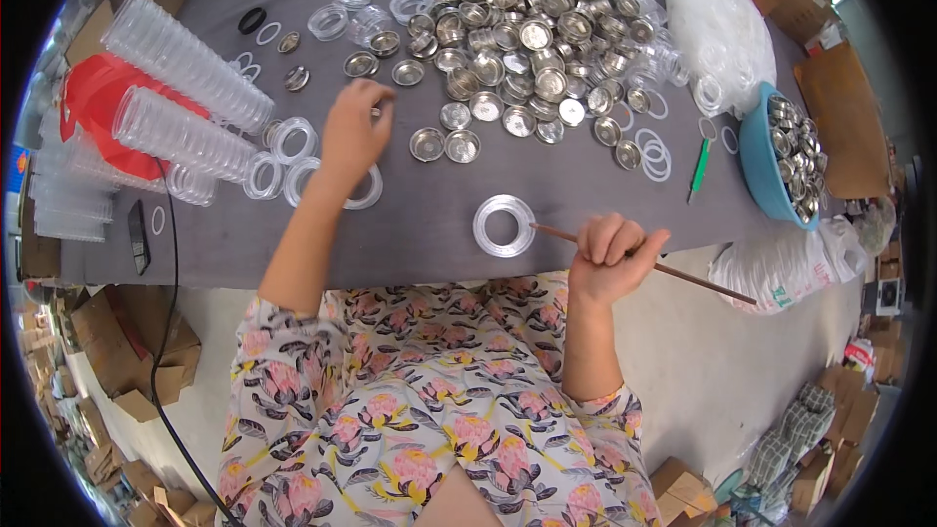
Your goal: The person assembles small plastic containers by placing metal mesh lids into clear plastic rings. They use a wooden stick to press the lids into place and stack the finished units. The person also handles stacks of plastic rings and metal lids on a table.
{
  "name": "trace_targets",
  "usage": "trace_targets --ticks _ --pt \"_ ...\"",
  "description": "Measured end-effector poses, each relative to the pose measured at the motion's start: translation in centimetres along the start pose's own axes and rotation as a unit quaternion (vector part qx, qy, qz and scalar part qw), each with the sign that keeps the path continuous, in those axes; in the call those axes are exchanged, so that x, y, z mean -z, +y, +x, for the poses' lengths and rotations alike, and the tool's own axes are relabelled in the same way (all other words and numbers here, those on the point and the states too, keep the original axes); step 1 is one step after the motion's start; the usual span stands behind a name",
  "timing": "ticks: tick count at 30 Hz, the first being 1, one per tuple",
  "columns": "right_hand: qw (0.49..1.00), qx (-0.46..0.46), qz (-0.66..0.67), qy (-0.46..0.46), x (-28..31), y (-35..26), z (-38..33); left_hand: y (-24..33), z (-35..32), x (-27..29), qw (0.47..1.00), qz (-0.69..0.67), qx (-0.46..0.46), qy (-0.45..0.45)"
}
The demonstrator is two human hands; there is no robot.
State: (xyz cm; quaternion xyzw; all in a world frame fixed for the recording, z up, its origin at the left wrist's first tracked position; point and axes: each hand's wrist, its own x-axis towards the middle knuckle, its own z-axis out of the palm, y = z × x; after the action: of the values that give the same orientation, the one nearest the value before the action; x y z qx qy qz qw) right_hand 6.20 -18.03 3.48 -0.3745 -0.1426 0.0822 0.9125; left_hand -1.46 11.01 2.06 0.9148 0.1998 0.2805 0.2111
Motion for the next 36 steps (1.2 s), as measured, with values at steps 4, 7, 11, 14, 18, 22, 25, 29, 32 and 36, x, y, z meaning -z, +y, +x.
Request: trace_targets --ticks 4,7,11,14,18,22,25,29,32,36 --pt "1.000 0.002 0.028 0.007 0.2 -0.4 0.3 -6.0 4.1 -0.4 0.995 0.086 0.010 0.039" --pt "0.987 -0.046 0.133 0.072 0.9 -1.1 0.8 -5.5 6.4 -0.1 0.996 0.078 0.033 0.010" --pt "0.948 -0.011 0.046 0.316 -0.3 -0.6 2.0 -2.2 7.5 -1.6 0.998 -0.046 -0.029 -0.028" --pt "0.971 -0.041 -0.186 0.144 6.7 0.5 0.3 1.5 7.5 -4.3 0.985 -0.110 -0.120 -0.057" --pt "0.865 0.074 -0.483 0.116 8.6 2.0 -0.2 7.8 7.0 -8.0 0.937 -0.124 -0.287 -0.157" --pt "0.780 0.204 -0.590 0.034 9.5 3.2 0.4 13.6 7.1 -13.9 0.880 -0.169 -0.387 -0.219" --pt "0.798 0.238 -0.550 0.070 9.8 3.5 0.2 18.2 7.1 -18.1 0.884 -0.172 -0.377 -0.218" --pt "0.813 0.256 -0.515 0.091 10.0 3.8 0.2 22.2 7.8 -21.4 0.887 -0.027 -0.340 -0.311" --pt "0.810 0.256 -0.522 0.084 10.1 3.7 0.2 23.0 8.0 -22.4 0.877 0.053 -0.345 -0.329" --pt "0.804 0.260 -0.529 0.079 9.9 3.8 0.3 20.8 7.5 -21.8 0.904 -0.088 -0.381 -0.172"
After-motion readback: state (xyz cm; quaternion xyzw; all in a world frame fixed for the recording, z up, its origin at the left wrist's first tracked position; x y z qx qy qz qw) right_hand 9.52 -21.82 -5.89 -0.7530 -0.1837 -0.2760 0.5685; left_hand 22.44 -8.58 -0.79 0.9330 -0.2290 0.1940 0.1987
